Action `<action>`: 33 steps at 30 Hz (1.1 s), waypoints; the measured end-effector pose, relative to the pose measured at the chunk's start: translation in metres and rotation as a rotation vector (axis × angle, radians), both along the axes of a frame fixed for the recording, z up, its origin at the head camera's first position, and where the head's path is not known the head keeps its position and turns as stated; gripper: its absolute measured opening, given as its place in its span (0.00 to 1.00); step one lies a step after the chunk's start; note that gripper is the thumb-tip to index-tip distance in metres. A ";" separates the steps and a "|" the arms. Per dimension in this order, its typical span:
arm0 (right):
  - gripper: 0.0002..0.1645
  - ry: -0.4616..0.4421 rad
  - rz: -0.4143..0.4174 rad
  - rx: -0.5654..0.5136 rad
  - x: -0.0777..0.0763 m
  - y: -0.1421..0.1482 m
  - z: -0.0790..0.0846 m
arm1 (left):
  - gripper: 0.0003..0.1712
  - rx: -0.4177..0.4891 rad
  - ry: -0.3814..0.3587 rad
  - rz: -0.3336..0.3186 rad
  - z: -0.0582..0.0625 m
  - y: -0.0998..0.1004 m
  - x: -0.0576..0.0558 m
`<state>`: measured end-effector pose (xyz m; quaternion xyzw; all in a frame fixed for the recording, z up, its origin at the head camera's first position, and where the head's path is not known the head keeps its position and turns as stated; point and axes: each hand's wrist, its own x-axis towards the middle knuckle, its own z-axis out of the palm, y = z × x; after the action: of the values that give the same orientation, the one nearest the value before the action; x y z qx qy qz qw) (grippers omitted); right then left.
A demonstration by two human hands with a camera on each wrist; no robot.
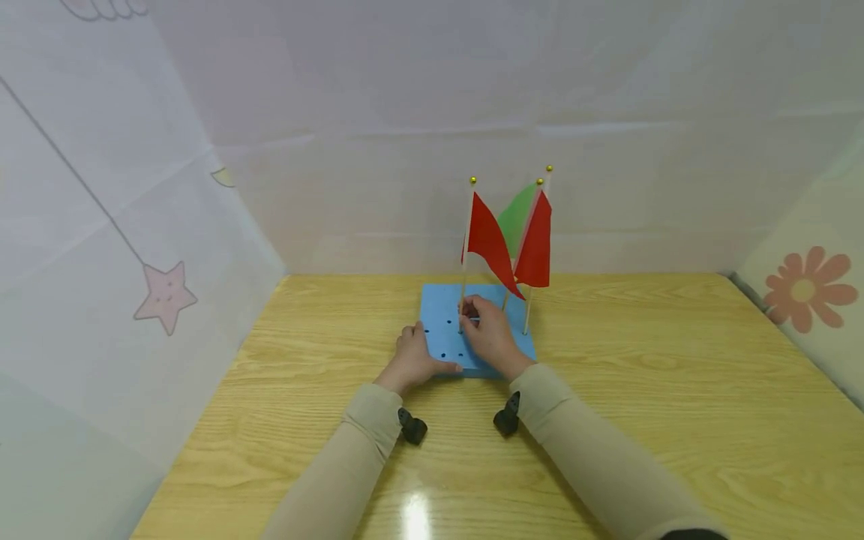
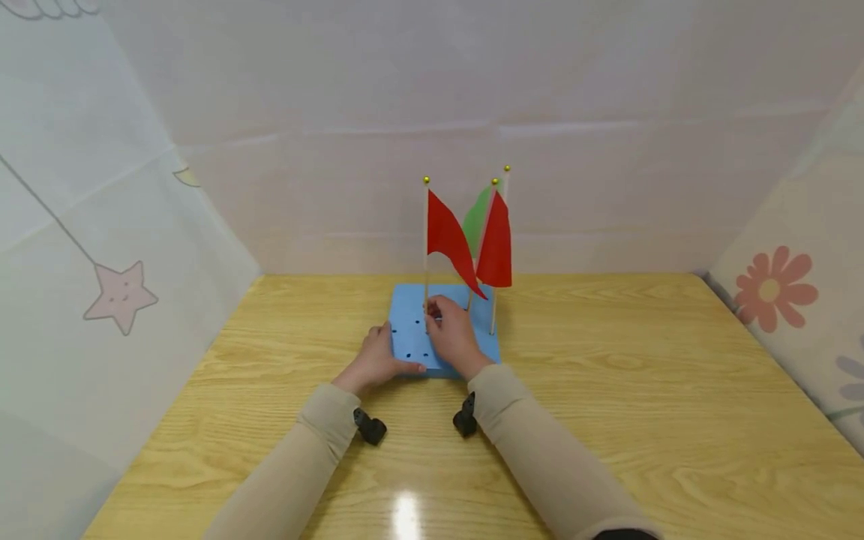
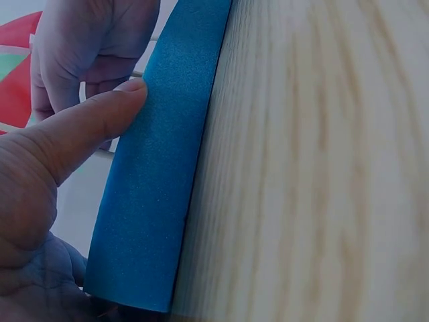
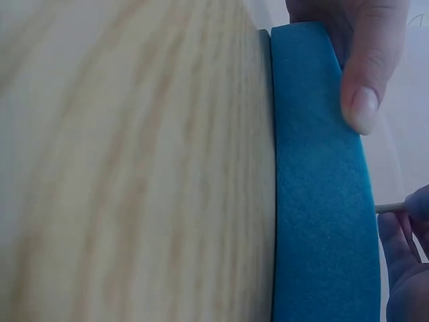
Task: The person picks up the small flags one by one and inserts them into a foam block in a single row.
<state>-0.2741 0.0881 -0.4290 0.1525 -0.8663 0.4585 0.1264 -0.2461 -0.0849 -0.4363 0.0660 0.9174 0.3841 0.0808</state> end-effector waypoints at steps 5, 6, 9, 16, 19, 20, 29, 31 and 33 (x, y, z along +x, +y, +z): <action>0.06 -0.008 0.000 0.023 -0.002 -0.001 -0.006 | 0.72 -0.005 -0.001 0.010 0.000 0.000 0.000; 0.06 -0.015 0.000 0.023 -0.002 -0.001 -0.007 | 0.72 -0.005 0.000 0.010 0.000 0.000 0.000; 0.06 -0.034 -0.002 0.016 -0.002 -0.002 -0.008 | 0.72 -0.009 -0.004 0.007 0.000 -0.002 0.001; 0.05 -0.042 0.013 0.004 -0.001 -0.003 -0.007 | 0.73 -0.014 0.002 0.013 0.001 -0.004 0.001; 0.07 -0.048 0.006 0.009 0.000 -0.002 -0.006 | 0.73 -0.013 0.005 0.010 0.002 -0.003 0.001; 0.07 -0.053 0.005 0.008 0.000 -0.002 -0.006 | 0.73 -0.012 0.004 0.008 0.002 -0.002 0.001; 0.16 -0.112 -0.011 0.000 0.007 0.002 0.000 | 0.73 -0.014 0.020 0.000 0.000 -0.002 0.000; 0.23 -0.123 0.000 0.031 0.011 0.006 0.003 | 0.72 -0.009 0.025 0.001 0.000 -0.003 0.000; 0.27 -0.130 0.017 0.062 0.015 0.011 0.004 | 0.72 -0.005 0.026 0.004 0.000 -0.004 0.000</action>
<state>-0.2592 0.0988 -0.4246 0.1334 -0.8853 0.4413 0.0612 -0.2460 -0.0886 -0.4366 0.0691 0.9193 0.3813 0.0683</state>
